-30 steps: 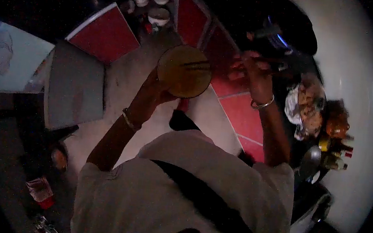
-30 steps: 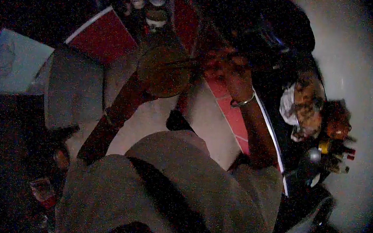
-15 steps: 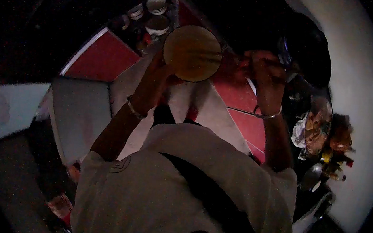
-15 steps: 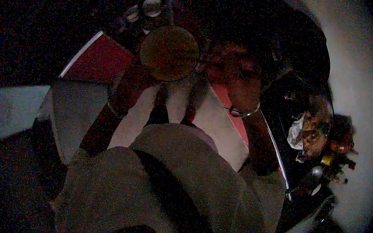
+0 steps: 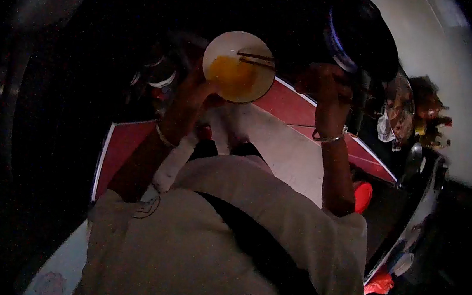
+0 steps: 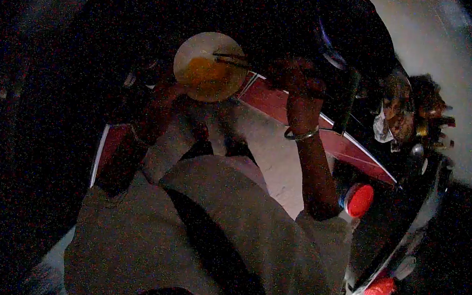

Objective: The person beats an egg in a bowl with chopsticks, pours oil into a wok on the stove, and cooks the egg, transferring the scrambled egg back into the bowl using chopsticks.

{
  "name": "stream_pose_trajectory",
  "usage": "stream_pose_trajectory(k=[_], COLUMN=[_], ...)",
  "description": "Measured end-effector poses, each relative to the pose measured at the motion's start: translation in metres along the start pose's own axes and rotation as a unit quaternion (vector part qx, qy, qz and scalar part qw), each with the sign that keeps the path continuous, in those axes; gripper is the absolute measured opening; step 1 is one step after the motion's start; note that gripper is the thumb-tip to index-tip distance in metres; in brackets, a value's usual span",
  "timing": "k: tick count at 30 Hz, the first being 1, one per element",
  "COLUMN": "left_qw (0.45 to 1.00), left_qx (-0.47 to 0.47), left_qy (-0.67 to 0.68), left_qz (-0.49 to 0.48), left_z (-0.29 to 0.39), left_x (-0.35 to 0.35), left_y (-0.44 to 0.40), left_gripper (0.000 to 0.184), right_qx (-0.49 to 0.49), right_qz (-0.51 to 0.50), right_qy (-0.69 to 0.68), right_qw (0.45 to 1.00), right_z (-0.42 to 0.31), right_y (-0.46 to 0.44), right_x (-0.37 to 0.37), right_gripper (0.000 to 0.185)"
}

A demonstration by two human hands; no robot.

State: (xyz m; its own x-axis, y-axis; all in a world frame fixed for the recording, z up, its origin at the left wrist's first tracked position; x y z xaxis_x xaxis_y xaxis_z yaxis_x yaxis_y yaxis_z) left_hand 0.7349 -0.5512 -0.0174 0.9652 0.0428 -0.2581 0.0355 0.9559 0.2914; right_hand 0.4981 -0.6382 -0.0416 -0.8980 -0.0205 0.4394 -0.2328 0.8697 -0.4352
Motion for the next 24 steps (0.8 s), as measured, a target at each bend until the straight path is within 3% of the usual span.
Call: stream_pose_trajectory(k=[5, 8, 10, 12, 14, 19, 23, 24], left_qw=[0.999, 0.997, 0.997, 0.997, 0.998, 0.997, 0.994, 0.993], left_qx=[0.013, 0.007, 0.002, 0.001, 0.009, 0.012, -0.021, -0.021], left_qy=[0.014, 0.028, 0.012, -0.007, -0.001, -0.045, -0.057, -0.058], left_qz=[-0.042, -0.071, -0.082, -0.073, -0.055, -0.065, -0.088, -0.097], left_z=[-0.006, -0.008, -0.001, 0.001, 0.017, 0.010, -0.007, -0.006], left_x=[0.004, 0.006, 0.014, 0.011, 0.004, 0.005, -0.001, 0.000], left_y=[-0.044, -0.057, -0.071, -0.081, -0.082, -0.108, -0.107, -0.115], left_gripper=[0.049, 0.049, 0.050, 0.051, 0.051, 0.050, 0.052, 0.053], right_qx=[-0.197, -0.101, -0.054, -0.048, -0.084, -0.129, -0.139, -0.159], right_qz=[0.046, 0.071, -0.007, -0.007, 0.069, 0.050, 0.130, 0.100], right_qy=[-0.267, -0.275, -0.070, -0.064, -0.253, -0.150, -0.173, -0.181], right_qw=[0.942, 0.953, 0.996, 0.997, 0.961, 0.979, 0.966, 0.965], right_z=[-0.002, 0.003, 0.017, 0.027, 0.002, 0.021, 0.023, 0.027], right_y=[-0.007, -0.011, -0.016, -0.018, -0.034, -0.038, -0.028, -0.028], right_x=[-0.007, 0.001, 0.001, 0.004, 0.000, -0.002, 0.005, 0.003], right_gripper=[0.025, 0.018, 0.019, 0.019, 0.018, 0.019, 0.021, 0.022])
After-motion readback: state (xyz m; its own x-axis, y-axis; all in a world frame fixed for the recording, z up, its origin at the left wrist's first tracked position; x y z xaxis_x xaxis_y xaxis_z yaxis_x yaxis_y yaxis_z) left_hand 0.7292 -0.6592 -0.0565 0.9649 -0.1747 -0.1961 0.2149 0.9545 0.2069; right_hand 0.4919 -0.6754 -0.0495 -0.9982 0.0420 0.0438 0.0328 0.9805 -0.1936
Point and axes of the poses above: each hand's wrist, its own y-axis away from the middle knuckle, its own x-axis out of the back of the hand, z = x × y, the point moved 3 cm from there along -y, towards the middle knuckle, and after that the axes turned 6 degrees about x, right-handed, at the moved point
